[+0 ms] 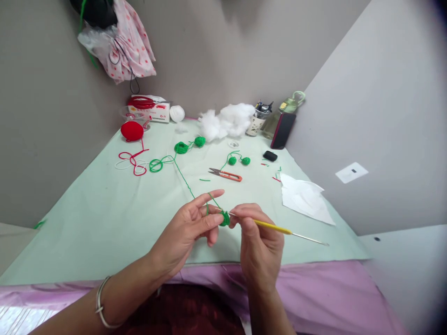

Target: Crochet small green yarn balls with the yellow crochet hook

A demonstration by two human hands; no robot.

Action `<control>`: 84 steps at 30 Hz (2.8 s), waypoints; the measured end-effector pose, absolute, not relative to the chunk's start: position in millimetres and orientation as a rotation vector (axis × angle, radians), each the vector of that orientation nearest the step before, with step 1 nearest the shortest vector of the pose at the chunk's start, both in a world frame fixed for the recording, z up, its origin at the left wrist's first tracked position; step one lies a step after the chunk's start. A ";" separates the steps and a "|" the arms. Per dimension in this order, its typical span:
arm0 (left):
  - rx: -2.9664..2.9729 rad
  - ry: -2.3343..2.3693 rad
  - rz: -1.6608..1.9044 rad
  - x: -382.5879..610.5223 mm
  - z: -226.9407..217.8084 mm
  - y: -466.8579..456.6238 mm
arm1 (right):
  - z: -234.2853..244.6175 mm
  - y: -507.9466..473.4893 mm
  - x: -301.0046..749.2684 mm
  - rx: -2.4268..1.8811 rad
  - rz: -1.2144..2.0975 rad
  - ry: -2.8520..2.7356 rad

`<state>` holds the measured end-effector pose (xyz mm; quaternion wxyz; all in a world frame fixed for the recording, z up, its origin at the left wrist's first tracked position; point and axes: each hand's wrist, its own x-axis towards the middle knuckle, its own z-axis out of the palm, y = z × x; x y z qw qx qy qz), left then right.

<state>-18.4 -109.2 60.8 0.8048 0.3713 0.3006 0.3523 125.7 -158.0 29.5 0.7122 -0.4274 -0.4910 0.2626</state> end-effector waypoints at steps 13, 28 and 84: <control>0.818 0.588 0.779 -18.1 60.8 -111.6 | 32.7 -157.0 131.1 -0.899 0.773 -0.964; 0.802 0.665 0.801 -15.9 58.3 -114.4 | 35.5 -159.3 133.1 -0.881 0.812 -0.899; 0.914 0.670 0.779 -20.8 54.7 -109.8 | 34.4 -168.0 134.6 -0.993 0.629 -1.050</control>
